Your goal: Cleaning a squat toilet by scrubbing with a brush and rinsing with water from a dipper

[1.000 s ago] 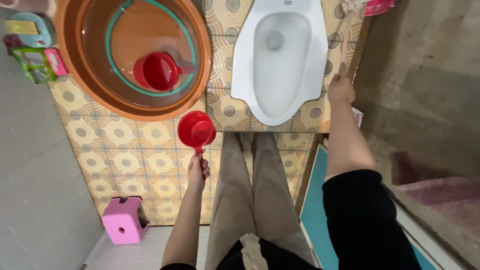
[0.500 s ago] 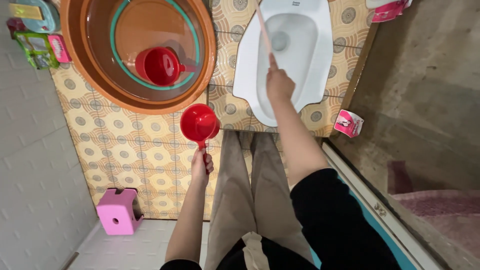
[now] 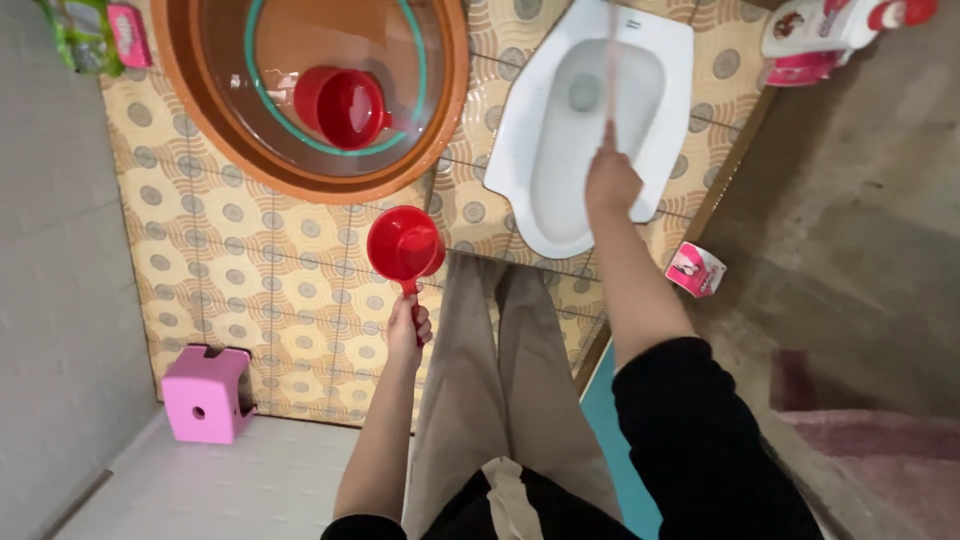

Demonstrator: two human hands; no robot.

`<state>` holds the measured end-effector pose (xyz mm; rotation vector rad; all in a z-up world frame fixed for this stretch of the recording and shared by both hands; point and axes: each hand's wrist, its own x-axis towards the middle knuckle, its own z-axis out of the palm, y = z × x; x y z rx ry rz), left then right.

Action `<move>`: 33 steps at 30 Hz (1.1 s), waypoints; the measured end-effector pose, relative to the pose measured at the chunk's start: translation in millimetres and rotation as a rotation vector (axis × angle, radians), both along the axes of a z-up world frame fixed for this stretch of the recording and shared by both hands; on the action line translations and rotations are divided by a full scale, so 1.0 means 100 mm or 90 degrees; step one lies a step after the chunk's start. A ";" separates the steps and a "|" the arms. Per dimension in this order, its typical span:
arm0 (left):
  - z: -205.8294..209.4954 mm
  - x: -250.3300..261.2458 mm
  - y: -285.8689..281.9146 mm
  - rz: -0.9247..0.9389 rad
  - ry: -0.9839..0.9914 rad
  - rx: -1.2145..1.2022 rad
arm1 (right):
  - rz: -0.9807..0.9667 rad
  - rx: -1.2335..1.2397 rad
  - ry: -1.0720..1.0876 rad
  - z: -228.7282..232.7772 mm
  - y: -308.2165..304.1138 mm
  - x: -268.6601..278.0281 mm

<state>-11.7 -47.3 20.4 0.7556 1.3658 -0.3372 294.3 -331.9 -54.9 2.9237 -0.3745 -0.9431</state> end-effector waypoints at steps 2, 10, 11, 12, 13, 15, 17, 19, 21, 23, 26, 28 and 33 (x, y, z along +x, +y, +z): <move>-0.05 -0.05 0.04 0.013 0.000 0.003 | 0.072 -0.018 -0.001 -0.13 0.32 0.01; -0.04 -0.07 0.06 0.030 0.016 0.022 | 0.160 0.037 0.012 0.20 0.64 -0.31; -0.06 -0.10 0.01 0.032 0.015 0.021 | 0.162 0.036 0.011 0.23 0.58 -0.32; -0.09 -0.12 0.00 0.014 0.003 0.014 | 0.196 0.037 0.038 0.25 0.57 -0.33; -0.12 -0.15 -0.02 -0.004 -0.009 0.007 | 0.231 0.038 0.065 0.26 0.55 -0.33; -0.11 -0.17 -0.01 -0.006 -0.012 0.009 | 0.271 0.026 0.064 0.33 0.55 -0.09; -0.10 -0.09 0.04 -0.011 -0.025 0.009 | 0.307 0.011 0.053 0.21 0.51 0.20; -0.01 -0.05 0.07 0.019 -0.032 -0.017 | 0.501 -0.096 -0.174 -0.08 0.38 0.40; 0.04 0.01 0.08 0.016 -0.003 -0.011 | 0.478 -0.104 -0.045 0.22 0.50 0.66; 0.05 0.01 0.09 0.014 0.020 0.000 | 0.450 -0.110 0.076 0.36 0.44 0.78; 0.00 0.00 0.12 0.038 0.013 0.005 | 0.308 -0.011 0.112 0.47 0.15 0.77; 0.01 0.00 0.11 0.019 0.004 -0.014 | 0.252 -0.128 0.200 0.73 -0.06 0.68; 0.03 -0.06 0.14 0.020 -0.002 -0.008 | 0.244 -0.147 0.211 0.81 -0.01 0.56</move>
